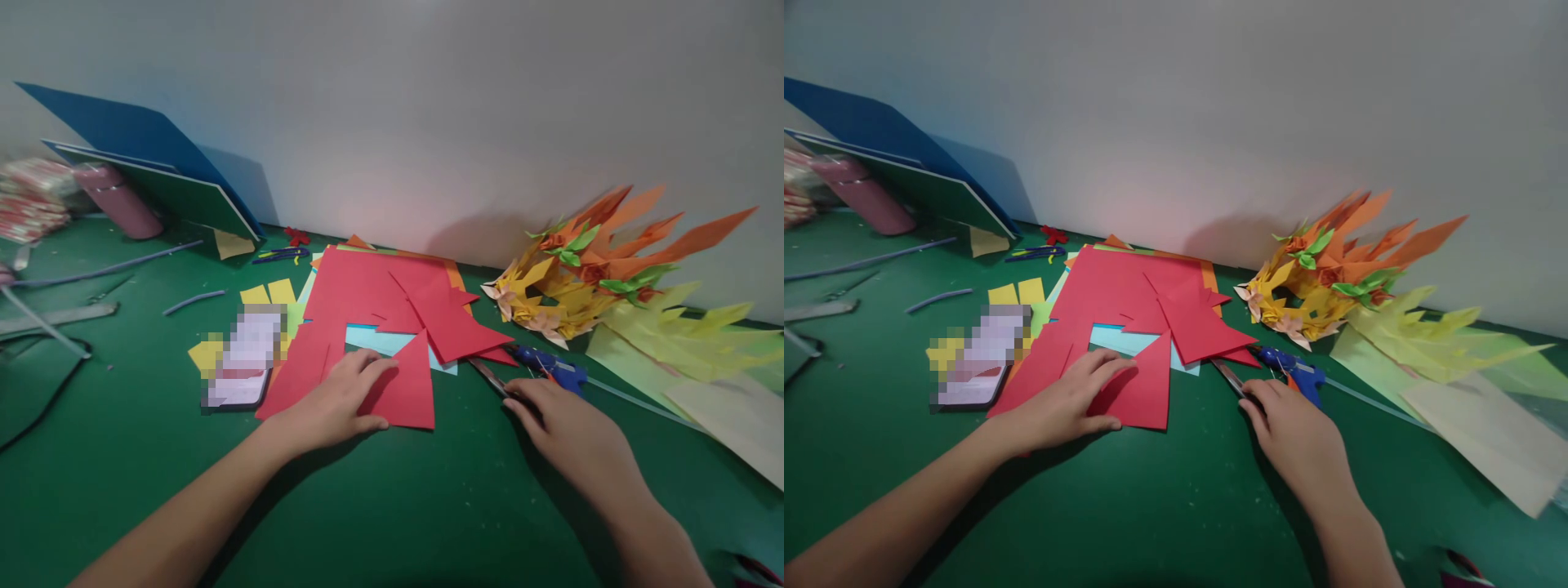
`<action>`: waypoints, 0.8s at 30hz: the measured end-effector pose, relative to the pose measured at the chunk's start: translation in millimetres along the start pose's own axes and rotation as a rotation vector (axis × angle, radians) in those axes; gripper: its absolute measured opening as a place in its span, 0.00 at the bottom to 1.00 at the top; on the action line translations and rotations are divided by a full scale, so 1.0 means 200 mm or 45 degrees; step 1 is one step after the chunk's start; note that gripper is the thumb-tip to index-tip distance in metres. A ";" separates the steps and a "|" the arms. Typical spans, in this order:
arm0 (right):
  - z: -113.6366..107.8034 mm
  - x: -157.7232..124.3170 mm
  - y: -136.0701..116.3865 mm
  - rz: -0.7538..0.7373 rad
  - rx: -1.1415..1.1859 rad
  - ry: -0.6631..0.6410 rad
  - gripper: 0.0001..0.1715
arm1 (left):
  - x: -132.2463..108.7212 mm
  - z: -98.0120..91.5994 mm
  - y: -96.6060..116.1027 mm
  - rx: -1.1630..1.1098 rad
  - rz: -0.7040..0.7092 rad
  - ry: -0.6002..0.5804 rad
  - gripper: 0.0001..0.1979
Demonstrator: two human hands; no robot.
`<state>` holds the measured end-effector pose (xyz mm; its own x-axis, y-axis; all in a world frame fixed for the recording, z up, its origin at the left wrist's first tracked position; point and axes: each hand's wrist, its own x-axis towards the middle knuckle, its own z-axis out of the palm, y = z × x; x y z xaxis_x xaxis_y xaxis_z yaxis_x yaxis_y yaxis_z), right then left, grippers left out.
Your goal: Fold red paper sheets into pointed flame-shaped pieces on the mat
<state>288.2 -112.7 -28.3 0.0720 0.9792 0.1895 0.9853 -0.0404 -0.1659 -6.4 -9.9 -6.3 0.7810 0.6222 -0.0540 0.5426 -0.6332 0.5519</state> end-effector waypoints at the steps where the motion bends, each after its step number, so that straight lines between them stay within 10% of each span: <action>1: 0.02 0.01 -0.01 0.004 -0.016 0.040 0.15 | 0.00 0.00 0.01 -0.032 0.005 0.009 0.32; 10: 0.07 0.09 -0.10 -0.188 -0.070 0.429 0.18 | 0.01 0.02 -0.02 -0.278 0.007 0.135 0.29; 24: 0.04 0.07 -0.17 -0.463 0.287 0.030 0.15 | 0.06 0.00 -0.07 -0.980 -0.242 0.677 0.23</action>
<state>254.5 -96.6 -28.3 -0.2681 0.9167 0.2963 0.8889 0.3540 -0.2908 -5.2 5.6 -15.3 0.3549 0.9313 0.0819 0.1452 -0.1415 0.9792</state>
